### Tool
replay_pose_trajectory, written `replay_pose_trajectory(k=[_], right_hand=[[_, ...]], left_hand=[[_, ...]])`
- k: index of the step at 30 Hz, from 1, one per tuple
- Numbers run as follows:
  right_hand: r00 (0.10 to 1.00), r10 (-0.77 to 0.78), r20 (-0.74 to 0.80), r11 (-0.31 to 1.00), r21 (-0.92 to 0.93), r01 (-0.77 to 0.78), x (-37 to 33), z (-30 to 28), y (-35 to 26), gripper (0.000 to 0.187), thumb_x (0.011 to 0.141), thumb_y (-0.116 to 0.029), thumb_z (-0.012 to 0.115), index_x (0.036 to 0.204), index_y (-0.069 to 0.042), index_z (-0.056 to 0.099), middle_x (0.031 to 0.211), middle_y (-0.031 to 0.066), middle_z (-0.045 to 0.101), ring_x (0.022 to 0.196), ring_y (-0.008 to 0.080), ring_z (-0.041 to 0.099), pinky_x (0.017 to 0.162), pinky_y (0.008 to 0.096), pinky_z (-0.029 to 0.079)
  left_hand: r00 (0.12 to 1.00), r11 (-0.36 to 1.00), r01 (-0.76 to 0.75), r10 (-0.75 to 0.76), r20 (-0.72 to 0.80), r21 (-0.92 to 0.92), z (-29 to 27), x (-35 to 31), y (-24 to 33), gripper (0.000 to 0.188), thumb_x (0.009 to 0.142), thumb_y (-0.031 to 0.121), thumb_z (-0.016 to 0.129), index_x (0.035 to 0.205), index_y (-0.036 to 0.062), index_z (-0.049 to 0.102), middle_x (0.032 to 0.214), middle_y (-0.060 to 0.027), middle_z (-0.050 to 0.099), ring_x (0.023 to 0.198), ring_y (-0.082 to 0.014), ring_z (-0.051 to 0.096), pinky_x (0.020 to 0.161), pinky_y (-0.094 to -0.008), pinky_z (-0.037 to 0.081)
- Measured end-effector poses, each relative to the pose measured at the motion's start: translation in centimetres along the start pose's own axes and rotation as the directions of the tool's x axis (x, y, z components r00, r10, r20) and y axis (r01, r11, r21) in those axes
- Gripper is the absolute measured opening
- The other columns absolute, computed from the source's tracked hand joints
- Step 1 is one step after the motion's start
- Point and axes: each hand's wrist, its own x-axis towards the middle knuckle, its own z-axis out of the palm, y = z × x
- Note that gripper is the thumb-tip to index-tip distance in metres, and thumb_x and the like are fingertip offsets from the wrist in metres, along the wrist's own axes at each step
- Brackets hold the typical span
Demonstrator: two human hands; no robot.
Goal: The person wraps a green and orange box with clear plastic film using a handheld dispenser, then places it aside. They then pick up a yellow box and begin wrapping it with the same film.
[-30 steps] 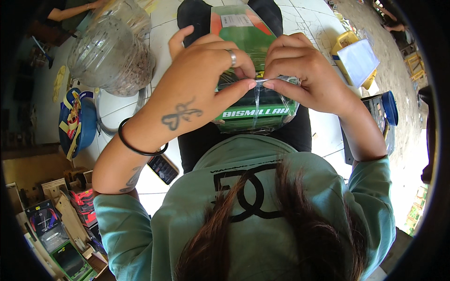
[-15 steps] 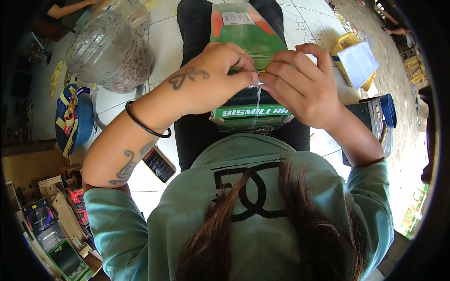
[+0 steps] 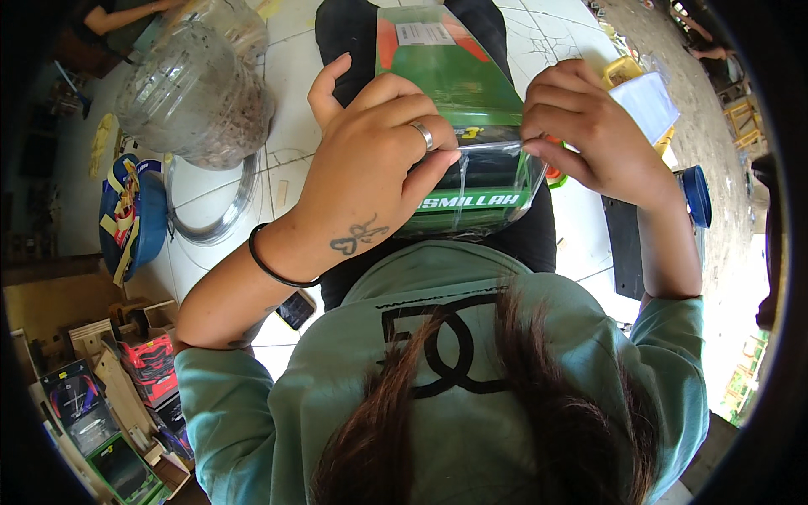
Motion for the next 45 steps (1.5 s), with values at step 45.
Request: replay_pose_trajectory(k=[45], right_hand=[[0.881,-0.209,-0.424,0.894,-0.447,-0.003,1.4,6.9,-2.4,0.020,0.069,-0.016,0.066,0.087,-0.007,0.065,0.089,0.0002,0.056,0.093,0.0168,0.055,0.088,0.0380,0.040]], left_hand=[[0.857,0.864,0.399,-0.232,0.461,-0.307,-0.1,1.3,-2.2,0.022,0.090,0.022,0.060,0.095,0.0007,0.064,0.120,-0.0066,0.050,0.115,-0.0222,0.048,0.105,-0.0377,0.030]])
